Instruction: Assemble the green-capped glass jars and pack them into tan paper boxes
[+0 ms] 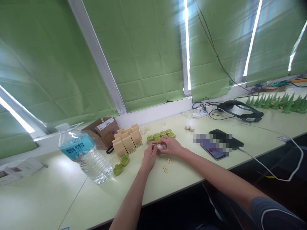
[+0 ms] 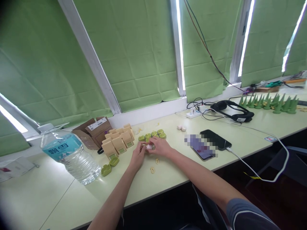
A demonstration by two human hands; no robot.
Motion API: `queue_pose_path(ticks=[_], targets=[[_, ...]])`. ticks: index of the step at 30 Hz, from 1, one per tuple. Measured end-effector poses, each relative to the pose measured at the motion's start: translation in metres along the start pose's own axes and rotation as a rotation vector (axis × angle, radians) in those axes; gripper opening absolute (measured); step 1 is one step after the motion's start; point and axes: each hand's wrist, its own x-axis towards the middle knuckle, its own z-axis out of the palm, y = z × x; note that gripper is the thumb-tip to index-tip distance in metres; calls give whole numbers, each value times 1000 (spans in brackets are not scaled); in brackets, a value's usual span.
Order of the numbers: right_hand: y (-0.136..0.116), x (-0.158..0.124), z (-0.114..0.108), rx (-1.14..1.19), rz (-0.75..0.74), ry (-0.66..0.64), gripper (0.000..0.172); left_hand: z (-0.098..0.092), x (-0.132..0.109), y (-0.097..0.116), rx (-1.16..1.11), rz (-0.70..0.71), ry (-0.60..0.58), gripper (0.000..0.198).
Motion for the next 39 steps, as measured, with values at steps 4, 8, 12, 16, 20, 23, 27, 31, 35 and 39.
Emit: queue_pose_path(ticks=[4, 8, 12, 16, 20, 23, 27, 31, 35, 39], targets=[[2, 1, 1, 5, 14, 7, 20, -1, 0, 0, -36, -12, -39, 21], [0, 2, 2, 13, 47, -8, 21, 0, 1, -2, -53, -7, -54, 21], [-2, 4, 4, 25, 78, -7, 20, 3, 4, -7, -120, -19, -43, 23], [-4, 5, 7, 21, 81, -17, 24, 5, 8, -13, -159, -52, -41, 23], [-1, 3, 7, 25, 52, -19, 24, 4, 10, -16, -176, -93, -57, 22], [4, 1, 6, 27, 3, -17, 22, 3, 10, -16, -209, -95, -72, 26], [5, -2, 4, 26, -63, -15, 21, 3, 8, -15, -187, -28, -108, 34], [1, -3, 4, -2, -91, -14, 25, 3, 6, -11, -100, 54, -82, 31], [-1, -2, 6, -3, -97, -24, 20, 4, 4, -8, -37, 47, -62, 29], [-1, 0, 9, -10, -104, -15, 20, 7, 4, -5, -15, 19, -53, 24]])
